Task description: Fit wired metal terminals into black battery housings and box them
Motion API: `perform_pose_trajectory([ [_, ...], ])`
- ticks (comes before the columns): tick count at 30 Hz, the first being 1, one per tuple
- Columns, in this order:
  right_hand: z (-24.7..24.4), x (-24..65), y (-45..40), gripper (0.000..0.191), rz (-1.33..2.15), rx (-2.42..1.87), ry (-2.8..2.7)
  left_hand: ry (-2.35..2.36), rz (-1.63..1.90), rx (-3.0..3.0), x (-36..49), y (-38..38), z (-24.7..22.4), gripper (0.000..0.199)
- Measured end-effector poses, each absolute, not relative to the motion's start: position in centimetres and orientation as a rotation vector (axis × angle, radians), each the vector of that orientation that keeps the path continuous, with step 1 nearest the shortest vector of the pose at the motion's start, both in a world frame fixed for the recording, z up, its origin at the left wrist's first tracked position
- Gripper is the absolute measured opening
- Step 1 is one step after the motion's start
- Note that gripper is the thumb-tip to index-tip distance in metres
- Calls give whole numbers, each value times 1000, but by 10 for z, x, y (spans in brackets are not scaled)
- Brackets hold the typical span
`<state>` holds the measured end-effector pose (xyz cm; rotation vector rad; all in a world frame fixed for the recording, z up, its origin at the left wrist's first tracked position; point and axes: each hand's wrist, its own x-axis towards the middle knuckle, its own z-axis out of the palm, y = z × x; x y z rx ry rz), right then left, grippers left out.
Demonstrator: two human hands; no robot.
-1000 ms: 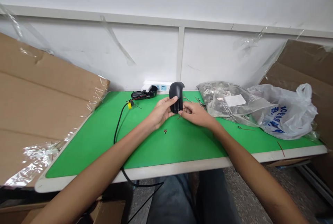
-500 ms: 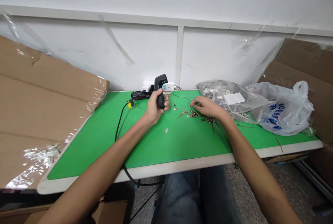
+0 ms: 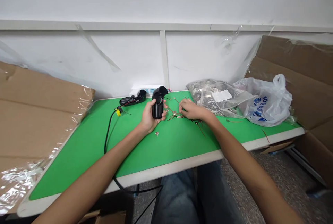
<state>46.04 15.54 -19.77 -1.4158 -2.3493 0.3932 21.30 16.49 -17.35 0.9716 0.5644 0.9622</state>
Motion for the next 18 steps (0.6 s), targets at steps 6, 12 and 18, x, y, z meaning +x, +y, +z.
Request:
perform_pose_trajectory([
  [6,-190,465,152,17,415,-1419,-2301,567,967,940,212,168,-174,54],
  [12,-186,475,152,19,505,-1489,-2215,561,939,940,212,169,-174,54],
  [18,-198,456,156,12,414,-1409,-2330,543,918,964,212,171,-176,52],
])
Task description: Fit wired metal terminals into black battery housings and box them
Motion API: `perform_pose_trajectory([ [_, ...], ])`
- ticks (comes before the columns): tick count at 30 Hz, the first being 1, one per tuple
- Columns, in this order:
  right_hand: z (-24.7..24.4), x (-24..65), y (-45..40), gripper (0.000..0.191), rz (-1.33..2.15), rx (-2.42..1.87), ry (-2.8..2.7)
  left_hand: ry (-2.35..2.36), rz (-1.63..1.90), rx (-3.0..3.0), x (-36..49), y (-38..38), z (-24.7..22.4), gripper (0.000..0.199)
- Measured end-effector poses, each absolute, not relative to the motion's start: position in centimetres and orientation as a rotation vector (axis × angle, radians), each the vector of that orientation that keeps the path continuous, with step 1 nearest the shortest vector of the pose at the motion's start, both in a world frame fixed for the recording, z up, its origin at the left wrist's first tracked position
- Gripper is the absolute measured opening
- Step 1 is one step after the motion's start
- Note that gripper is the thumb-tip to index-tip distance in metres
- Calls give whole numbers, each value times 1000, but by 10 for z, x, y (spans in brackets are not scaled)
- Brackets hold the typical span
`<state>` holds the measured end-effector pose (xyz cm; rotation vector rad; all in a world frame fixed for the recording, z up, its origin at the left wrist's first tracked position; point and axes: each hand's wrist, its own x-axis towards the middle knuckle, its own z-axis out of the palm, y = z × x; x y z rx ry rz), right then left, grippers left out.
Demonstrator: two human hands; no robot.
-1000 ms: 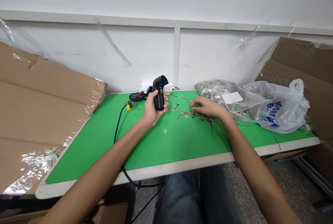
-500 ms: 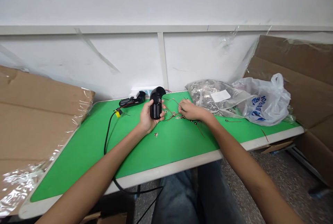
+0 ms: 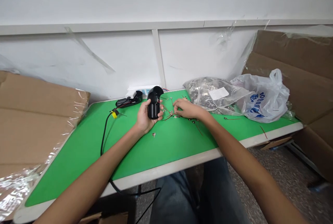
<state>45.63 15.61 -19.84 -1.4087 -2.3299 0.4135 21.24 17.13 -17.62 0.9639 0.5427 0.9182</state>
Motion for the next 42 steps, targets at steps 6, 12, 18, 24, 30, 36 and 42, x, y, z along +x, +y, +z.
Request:
perform_pose_trajectory([
  [6,-197,457,154,14,278,-1415,-2264,540,921,944,212,172,-176,51],
  [12,-174,460,145,12,478,-1398,-1822,537,934,931,213,167,-175,51],
  [18,-166,454,142,28,1117,-1203,-1265,531,928,960,212,164,-175,51],
  [24,-165,447,137,33,1474,-977,-1005,539,908,1046,213,163,-181,60],
  [30,-163,441,131,30,1531,-894,-955,519,900,1068,214,162,-183,60],
  [36,-157,434,127,24,1595,-828,-905,538,892,1076,214,162,-184,59],
  [42,-153,431,122,26,1650,-791,-879,527,891,1096,216,163,-185,55],
])
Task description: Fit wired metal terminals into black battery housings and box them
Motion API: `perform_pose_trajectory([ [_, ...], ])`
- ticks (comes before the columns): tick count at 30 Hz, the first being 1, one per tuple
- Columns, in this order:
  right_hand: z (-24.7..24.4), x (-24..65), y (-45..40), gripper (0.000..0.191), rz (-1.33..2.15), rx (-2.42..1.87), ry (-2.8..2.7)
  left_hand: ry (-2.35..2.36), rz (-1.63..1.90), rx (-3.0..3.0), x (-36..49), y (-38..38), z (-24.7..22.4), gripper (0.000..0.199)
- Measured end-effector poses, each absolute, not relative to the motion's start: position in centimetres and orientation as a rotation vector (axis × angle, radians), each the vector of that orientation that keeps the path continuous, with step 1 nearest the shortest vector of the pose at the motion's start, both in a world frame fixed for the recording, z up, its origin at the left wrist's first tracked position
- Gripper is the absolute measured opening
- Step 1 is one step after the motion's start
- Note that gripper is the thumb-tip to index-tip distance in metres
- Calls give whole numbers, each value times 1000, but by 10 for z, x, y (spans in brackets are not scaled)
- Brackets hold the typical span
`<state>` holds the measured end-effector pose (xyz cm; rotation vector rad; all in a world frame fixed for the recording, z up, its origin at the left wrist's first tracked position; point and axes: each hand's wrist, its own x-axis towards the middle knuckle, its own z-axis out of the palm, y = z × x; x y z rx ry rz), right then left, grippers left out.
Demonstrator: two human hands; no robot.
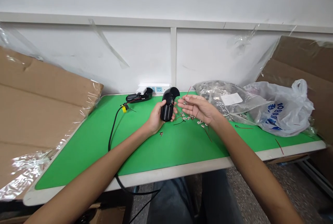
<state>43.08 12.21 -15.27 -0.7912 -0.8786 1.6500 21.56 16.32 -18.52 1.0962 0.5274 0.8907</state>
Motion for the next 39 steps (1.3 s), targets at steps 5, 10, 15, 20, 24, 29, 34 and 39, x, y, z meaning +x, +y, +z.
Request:
perform_pose_trajectory([
  [5,-148,432,119,21,1696,-746,-876,516,899,1121,216,163,-185,54],
  [10,-144,432,115,25,1681,-724,-940,527,892,1095,217,162,-184,50],
  [15,-142,429,111,25,1677,-686,-1008,547,896,1100,217,161,-185,49],
  [20,-145,428,112,24,1664,-651,-957,541,895,1116,218,160,-184,52],
  [24,-145,429,113,24,1629,-694,-954,536,893,1149,217,161,-185,55],
  [29,-144,429,114,24,1653,-667,-958,536,885,1152,216,162,-185,55],
  [34,-148,424,117,29,1447,-810,-1040,496,807,1010,217,150,-176,54],
  [39,-146,412,113,30,1141,-880,-1222,486,720,892,222,135,-174,54],
])
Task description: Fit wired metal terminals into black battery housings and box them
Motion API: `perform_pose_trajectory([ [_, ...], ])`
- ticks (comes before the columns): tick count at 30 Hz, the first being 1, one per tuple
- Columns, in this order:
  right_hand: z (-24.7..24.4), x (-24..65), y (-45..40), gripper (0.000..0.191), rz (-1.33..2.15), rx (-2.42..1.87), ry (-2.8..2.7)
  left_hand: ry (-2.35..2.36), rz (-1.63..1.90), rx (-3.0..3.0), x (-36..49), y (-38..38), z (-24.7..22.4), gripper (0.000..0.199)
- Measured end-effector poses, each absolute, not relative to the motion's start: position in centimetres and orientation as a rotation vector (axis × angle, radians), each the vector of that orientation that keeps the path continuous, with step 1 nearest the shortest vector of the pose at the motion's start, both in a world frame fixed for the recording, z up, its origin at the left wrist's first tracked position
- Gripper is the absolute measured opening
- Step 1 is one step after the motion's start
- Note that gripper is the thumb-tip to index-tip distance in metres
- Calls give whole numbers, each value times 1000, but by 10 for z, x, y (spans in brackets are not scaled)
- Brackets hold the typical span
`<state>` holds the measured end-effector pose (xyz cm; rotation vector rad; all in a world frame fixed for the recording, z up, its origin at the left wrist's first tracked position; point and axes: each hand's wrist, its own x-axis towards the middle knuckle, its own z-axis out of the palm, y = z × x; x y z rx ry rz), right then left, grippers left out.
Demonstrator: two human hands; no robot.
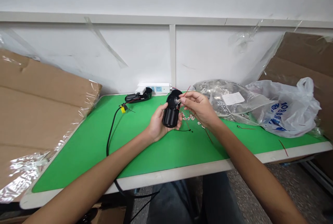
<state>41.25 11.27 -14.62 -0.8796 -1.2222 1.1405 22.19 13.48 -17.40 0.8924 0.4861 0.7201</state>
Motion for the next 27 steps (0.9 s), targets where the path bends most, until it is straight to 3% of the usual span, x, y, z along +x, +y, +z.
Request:
perform_pose_trajectory([
  [11,-156,399,101,17,906,-968,-1592,498,733,929,225,129,-180,73],
  [17,-156,399,100,4,620,-982,-1696,483,737,974,225,129,-182,70],
  [27,-155,399,96,6,409,-973,-1812,493,736,971,226,128,-181,63],
])
